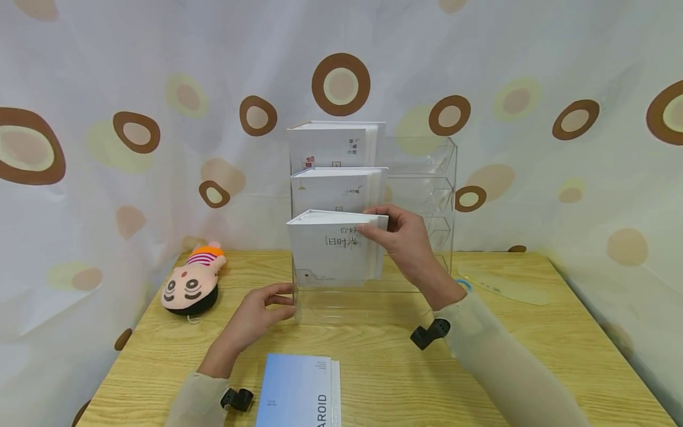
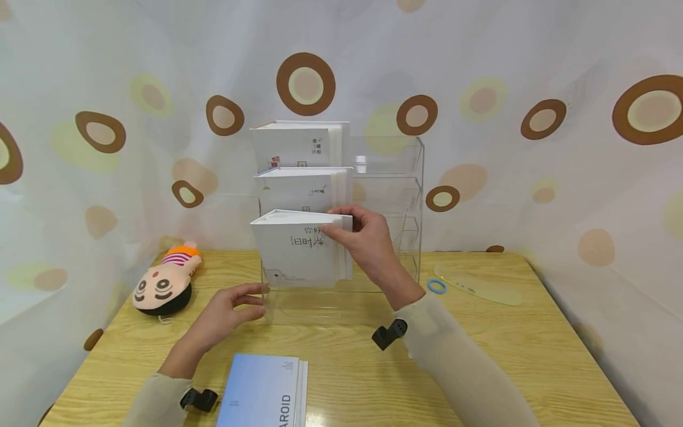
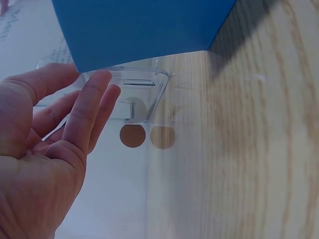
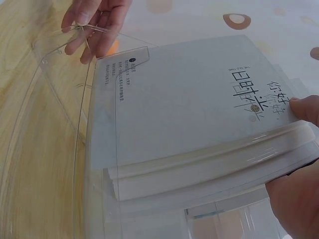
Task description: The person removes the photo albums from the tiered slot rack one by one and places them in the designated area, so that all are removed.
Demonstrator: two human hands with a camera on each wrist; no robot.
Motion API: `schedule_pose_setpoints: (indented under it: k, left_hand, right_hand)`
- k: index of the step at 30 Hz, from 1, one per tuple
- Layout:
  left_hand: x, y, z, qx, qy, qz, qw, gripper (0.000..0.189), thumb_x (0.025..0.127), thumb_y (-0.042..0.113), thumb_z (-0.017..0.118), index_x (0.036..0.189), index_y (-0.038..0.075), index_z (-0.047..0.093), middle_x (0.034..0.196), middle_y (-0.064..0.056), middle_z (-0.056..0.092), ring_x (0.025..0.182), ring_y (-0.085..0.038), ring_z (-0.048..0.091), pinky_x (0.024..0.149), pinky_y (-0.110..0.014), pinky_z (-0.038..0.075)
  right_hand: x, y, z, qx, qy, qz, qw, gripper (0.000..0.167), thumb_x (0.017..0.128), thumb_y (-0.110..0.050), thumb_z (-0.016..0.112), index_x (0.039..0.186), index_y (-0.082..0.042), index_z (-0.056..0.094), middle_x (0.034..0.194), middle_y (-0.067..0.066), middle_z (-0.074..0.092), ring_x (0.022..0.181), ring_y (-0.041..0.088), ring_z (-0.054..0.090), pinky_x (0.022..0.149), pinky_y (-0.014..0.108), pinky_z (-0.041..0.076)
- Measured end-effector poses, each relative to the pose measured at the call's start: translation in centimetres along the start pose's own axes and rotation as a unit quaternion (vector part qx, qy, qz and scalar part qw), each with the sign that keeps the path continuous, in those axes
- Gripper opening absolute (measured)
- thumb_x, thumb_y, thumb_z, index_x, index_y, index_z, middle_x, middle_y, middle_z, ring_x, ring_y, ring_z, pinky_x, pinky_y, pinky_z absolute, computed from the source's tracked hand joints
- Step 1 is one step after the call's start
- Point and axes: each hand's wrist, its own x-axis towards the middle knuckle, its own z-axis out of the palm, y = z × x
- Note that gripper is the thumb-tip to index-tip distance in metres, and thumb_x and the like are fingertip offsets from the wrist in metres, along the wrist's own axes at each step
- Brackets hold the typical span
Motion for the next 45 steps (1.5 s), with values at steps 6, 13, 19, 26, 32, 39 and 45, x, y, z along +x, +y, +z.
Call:
schedule_pose_setpoints:
  k: [6,13,19,26,32,39,45]
  left_hand:
    - [-0.2,0.2,0.0,-0.004,-0.009,0.019,0.9998,0.054,0.106,0.015,0.078,0.157,0.005,0.064,0.158,-0.018,0.066,0.135,-0.037,0.071,0.102,-0.044,0.065]
    - [-0.1,0.0,0.0,0.003,-0.002,0.007,1.0000,0.053,0.106,0.016,0.079,0.156,0.006,0.065,0.156,-0.015,0.068,0.134,-0.034,0.072,0.102,-0.042,0.065]
    - [-0.1,-0.1,0.0,0.004,-0.001,0.001,1.0000,0.053,0.106,0.015,0.079,0.156,0.007,0.065,0.155,-0.013,0.070,0.134,-0.033,0.072,0.103,-0.043,0.065]
    - [0.0,-0.2,0.1,0.007,-0.002,0.005,1.0000,0.053,0.106,0.015,0.079,0.156,0.007,0.065,0.155,-0.014,0.069,0.133,-0.033,0.073,0.103,-0.042,0.065]
    - [0.0,-0.1,0.1,0.005,-0.003,0.005,1.0000,0.053,0.106,0.015,0.079,0.156,0.007,0.065,0.153,-0.014,0.071,0.132,-0.032,0.073,0.101,-0.041,0.065]
    - [0.0,-0.1,0.1,0.002,-0.008,0.000,1.0000,0.053,0.106,0.015,0.079,0.156,0.008,0.065,0.154,-0.013,0.070,0.133,-0.032,0.072,0.102,-0.042,0.064]
    - [-0.1,-0.2,0.0,0.001,-0.010,-0.001,0.9999,0.054,0.107,0.018,0.078,0.158,0.009,0.064,0.156,-0.013,0.069,0.133,-0.031,0.072,0.102,-0.043,0.064]
  right_hand:
    - [0.1,-0.4,-0.2,0.000,0.004,-0.013,0.9999,0.031,0.098,-0.012,0.087,0.125,-0.001,0.078,0.100,-0.007,0.077,0.094,0.009,0.073,0.080,0.025,0.062]
    - [0.1,-0.7,-0.3,0.006,0.003,-0.020,0.9998,0.031,0.098,-0.011,0.086,0.125,-0.001,0.077,0.099,-0.007,0.077,0.094,0.009,0.072,0.080,0.025,0.062]
    - [0.2,-1.0,-0.5,0.000,-0.002,-0.027,0.9996,0.030,0.099,-0.010,0.086,0.126,-0.001,0.077,0.105,-0.003,0.078,0.098,0.011,0.074,0.082,0.027,0.064]
    - [0.3,-1.4,-0.8,-0.011,0.001,-0.026,0.9996,0.031,0.100,-0.013,0.086,0.127,-0.002,0.077,0.112,0.002,0.079,0.101,0.012,0.075,0.083,0.028,0.065]
    - [0.2,-2.1,-1.1,-0.014,0.006,-0.020,0.9997,0.031,0.101,-0.016,0.085,0.127,-0.003,0.076,0.111,0.000,0.078,0.101,0.012,0.073,0.084,0.027,0.063]
    - [-0.3,-2.6,-1.3,-0.002,0.016,-0.013,0.9998,0.030,0.101,-0.013,0.084,0.128,-0.001,0.075,0.110,-0.001,0.078,0.101,0.011,0.075,0.083,0.027,0.065]
    - [-1.0,-3.3,-1.6,-0.002,0.031,-0.016,0.9994,0.030,0.101,-0.015,0.084,0.127,-0.002,0.075,0.112,-0.001,0.078,0.103,0.012,0.076,0.084,0.028,0.065]
